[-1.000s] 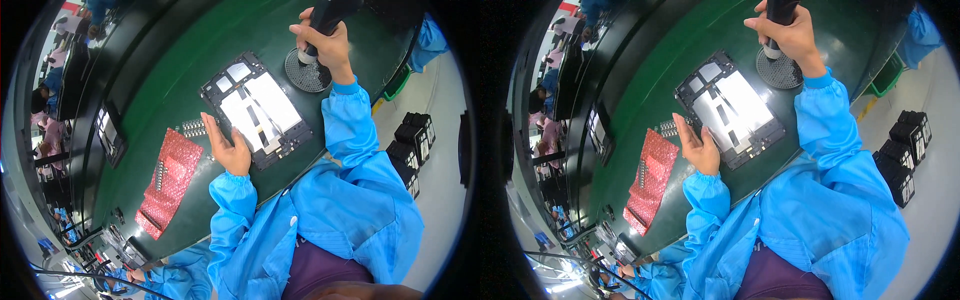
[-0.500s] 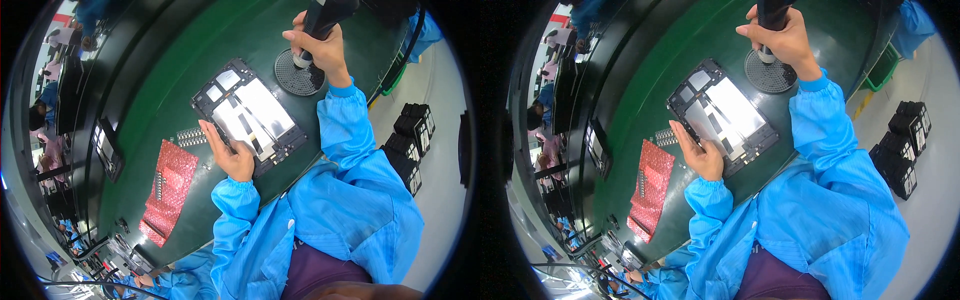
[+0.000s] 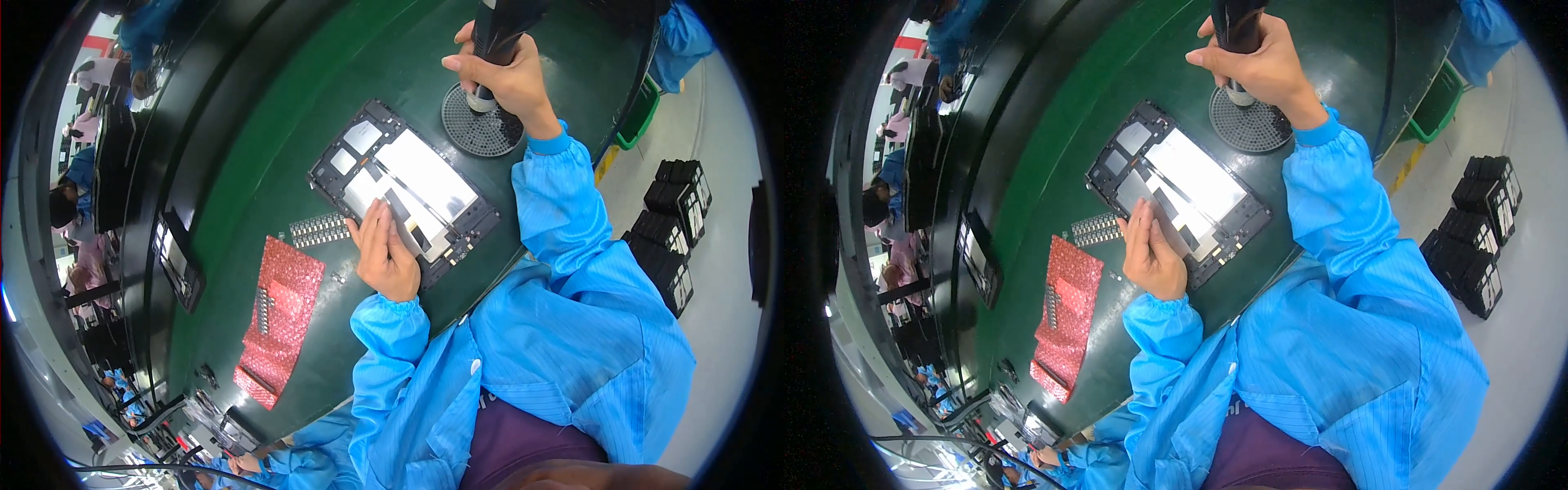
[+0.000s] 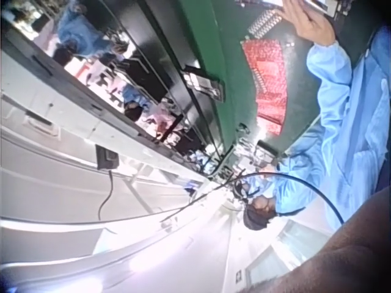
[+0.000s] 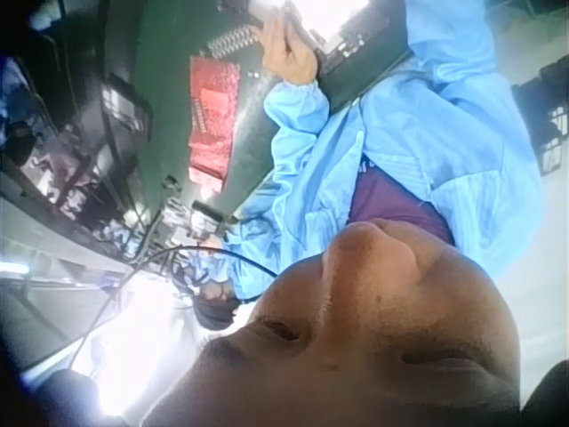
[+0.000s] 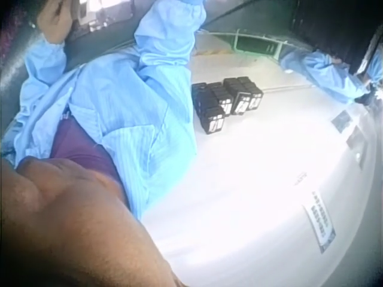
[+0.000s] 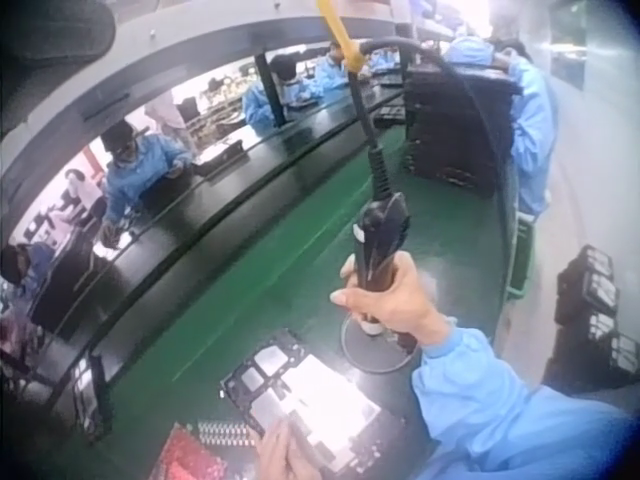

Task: The person assembles electronic components into a tablet frame by securing them with screws using an electric screwdriver.

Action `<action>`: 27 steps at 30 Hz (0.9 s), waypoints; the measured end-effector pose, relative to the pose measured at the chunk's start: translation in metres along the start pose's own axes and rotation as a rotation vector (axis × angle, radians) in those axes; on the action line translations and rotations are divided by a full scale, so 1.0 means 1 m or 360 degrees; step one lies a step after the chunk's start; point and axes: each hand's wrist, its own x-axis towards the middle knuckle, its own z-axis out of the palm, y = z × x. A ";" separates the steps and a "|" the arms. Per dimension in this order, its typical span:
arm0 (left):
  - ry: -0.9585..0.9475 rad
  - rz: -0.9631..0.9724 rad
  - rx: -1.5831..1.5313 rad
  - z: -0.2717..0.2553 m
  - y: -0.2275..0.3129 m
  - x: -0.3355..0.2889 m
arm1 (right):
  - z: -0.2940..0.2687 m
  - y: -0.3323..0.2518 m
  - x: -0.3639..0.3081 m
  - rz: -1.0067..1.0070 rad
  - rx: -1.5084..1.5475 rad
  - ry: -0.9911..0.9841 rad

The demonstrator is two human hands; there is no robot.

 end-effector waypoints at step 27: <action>-0.0110 -0.1237 -0.0861 -0.054 -0.034 0.021 | 0.014 -0.030 -0.005 0.0143 0.0188 0.0157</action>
